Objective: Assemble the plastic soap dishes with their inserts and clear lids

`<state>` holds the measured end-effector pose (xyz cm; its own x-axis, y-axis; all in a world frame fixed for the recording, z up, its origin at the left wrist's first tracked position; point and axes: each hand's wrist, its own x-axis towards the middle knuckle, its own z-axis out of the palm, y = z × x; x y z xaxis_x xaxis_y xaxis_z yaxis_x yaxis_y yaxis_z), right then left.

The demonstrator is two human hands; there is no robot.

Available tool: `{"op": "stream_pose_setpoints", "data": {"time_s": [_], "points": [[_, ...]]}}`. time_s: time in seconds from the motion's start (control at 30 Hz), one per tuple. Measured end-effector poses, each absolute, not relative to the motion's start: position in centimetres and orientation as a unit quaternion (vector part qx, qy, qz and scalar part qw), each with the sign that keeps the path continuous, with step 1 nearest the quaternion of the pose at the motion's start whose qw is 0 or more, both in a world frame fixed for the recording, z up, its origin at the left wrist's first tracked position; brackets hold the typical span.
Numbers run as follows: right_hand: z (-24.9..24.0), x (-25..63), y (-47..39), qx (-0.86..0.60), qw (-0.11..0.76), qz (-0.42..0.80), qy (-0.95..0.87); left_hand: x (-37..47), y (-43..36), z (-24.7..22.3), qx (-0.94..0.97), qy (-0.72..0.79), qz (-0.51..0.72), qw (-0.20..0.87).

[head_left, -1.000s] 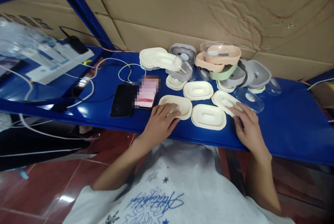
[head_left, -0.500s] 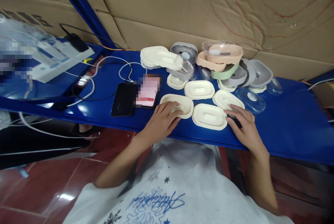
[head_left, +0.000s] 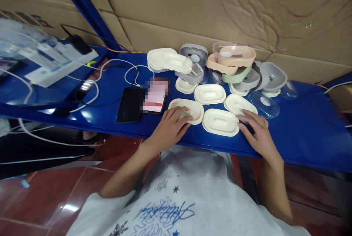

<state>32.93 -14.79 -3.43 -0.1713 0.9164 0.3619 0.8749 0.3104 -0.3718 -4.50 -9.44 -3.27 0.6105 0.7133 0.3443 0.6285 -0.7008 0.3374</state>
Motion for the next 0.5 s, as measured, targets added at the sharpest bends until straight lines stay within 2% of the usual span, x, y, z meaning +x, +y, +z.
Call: {"op": "stream_pose_setpoints", "data": {"time_s": [0.37,0.5], "points": [[-2.6,32.8,-15.9,-0.555,0.292,0.044,-0.777,-4.6,-9.4,-3.5,0.900,0.355,0.233,0.095],[-2.3,31.1,-16.3,-0.508,0.249,0.062,-0.822,-4.7,-9.4,-3.8,0.901,0.348,0.237,0.103]]}}
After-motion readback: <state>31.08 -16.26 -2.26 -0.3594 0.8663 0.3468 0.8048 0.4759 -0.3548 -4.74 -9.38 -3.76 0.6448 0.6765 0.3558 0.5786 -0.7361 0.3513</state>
